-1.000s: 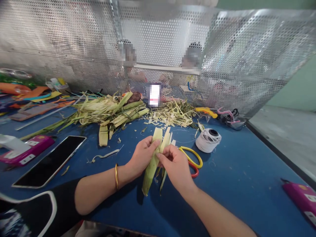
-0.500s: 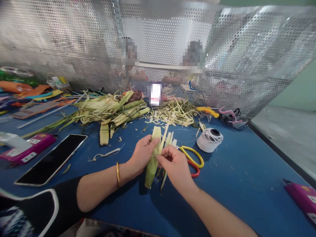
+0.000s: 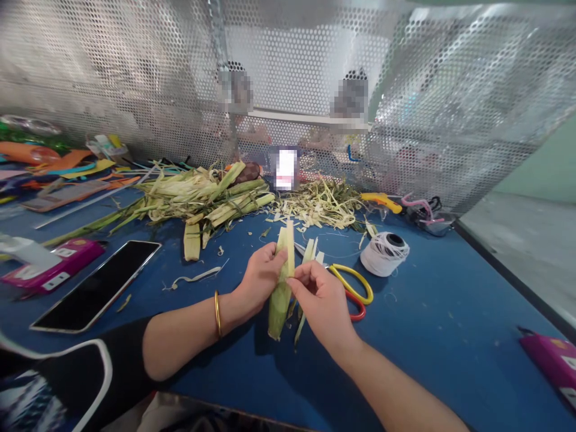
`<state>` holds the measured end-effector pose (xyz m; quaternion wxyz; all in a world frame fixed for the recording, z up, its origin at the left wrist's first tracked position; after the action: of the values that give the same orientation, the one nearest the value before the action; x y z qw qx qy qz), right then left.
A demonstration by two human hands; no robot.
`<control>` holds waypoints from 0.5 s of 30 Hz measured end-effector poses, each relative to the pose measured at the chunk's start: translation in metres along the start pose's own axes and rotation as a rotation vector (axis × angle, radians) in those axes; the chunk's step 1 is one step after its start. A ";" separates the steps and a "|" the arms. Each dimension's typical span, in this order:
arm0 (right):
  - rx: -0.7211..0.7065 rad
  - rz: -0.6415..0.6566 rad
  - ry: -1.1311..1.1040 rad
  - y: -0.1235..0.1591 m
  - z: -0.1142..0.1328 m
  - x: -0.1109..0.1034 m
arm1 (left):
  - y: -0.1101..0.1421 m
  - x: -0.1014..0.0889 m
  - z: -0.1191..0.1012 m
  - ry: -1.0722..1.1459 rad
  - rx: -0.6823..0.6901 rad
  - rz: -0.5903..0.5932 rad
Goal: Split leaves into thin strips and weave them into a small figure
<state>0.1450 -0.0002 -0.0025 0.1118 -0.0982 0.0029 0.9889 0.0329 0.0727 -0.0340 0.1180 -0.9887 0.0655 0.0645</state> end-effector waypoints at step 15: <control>0.040 0.002 -0.015 -0.008 -0.011 -0.006 | 0.021 0.028 -0.007 0.457 -0.157 0.126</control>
<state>0.1549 0.0061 -0.0116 0.1128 -0.0883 0.0221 0.9894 0.0580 0.0473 -0.0362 0.0188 -0.9778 0.1466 -0.1484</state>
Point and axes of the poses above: each hand's wrist, its own y-axis away from the middle knuckle, its own x-axis out of the palm, z = x × y, the point moved 9 cm from there along -y, towards the middle knuckle, and after that the axes turned 10 degrees about x, right-handed, at the moved point
